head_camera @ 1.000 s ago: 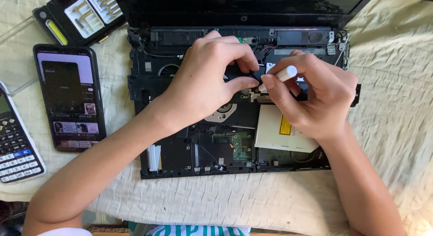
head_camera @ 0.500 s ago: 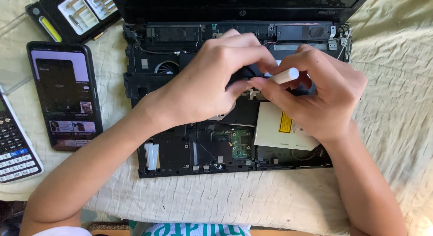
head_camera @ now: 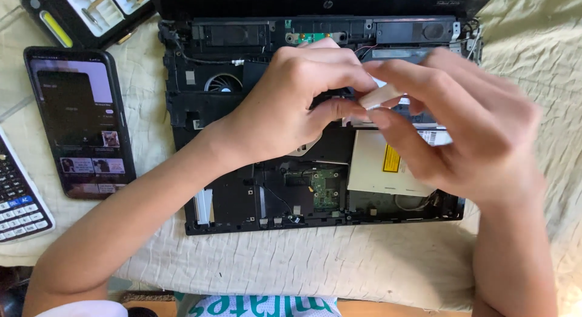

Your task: Disassembling the internal components of a laptop, specifically focusing on the upper chassis area and optical drive.

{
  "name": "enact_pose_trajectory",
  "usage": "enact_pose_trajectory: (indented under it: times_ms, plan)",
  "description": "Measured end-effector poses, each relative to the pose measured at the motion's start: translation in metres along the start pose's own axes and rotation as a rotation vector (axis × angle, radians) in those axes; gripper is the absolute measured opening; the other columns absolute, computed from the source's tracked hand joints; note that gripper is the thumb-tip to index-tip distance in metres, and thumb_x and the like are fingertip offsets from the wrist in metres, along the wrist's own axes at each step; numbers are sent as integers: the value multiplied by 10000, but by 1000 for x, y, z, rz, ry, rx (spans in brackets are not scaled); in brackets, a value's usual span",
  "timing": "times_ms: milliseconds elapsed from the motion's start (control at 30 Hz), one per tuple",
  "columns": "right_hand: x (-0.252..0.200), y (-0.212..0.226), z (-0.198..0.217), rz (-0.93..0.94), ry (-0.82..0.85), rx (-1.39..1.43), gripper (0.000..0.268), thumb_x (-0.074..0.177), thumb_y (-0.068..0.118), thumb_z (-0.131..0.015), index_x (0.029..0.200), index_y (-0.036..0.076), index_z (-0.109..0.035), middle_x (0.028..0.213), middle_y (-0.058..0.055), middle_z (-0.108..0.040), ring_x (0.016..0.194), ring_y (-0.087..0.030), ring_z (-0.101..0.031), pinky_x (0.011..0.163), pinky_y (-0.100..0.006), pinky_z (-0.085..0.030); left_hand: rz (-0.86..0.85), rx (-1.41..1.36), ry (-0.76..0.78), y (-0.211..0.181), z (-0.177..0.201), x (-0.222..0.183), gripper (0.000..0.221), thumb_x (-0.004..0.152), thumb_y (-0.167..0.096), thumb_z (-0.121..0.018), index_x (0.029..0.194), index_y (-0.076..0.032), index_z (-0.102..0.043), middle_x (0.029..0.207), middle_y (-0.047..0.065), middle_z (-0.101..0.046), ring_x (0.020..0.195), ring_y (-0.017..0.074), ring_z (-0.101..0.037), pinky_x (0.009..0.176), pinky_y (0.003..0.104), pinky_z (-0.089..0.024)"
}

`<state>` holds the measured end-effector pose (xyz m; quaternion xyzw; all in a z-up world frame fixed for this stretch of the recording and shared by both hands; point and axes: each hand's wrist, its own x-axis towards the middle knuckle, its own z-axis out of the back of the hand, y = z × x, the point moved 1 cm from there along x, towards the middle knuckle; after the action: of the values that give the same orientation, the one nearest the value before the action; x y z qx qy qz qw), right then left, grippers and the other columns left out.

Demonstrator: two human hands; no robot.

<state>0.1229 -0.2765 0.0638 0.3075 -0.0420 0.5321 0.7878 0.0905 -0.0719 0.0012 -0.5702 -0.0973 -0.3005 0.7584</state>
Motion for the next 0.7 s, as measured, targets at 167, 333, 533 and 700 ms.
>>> enact_pose_trajectory:
  times_ms: [167,333,533,700]
  plan:
    - [-3,3,12,-16,89,-86,136,1136,-86,-704,1142,-222,-721,844,-217,-622,675,-311,-518,658,-427,-431,30,59,87,2,-3,-2,84,1051,-33,-634,1101,-75,-686,999,53,-664,868,281,-553,814,419,-385]
    - [-11,8,7,-114,53,-239,397,1211,-17,-878,903,-74,-635,742,-122,-525,639,-273,-454,593,-386,-343,39,11,112,-7,2,1,342,1076,-375,-508,1197,-72,-608,1147,69,-657,1065,275,-627,1006,461,-414]
    - [-15,7,4,-160,20,-276,516,1177,321,-947,916,-59,-714,736,-116,-518,675,-267,-466,625,-424,-331,-51,-16,18,-8,1,6,382,1088,-322,-407,1002,5,-587,947,111,-617,849,280,-578,832,391,-395]
    - [6,17,26,-120,195,-28,262,1075,-6,-760,1233,-208,-707,960,-280,-649,781,-331,-607,668,-408,-494,-40,-8,51,2,-2,0,48,1048,23,-652,1084,-9,-648,992,103,-653,905,303,-566,835,413,-435]
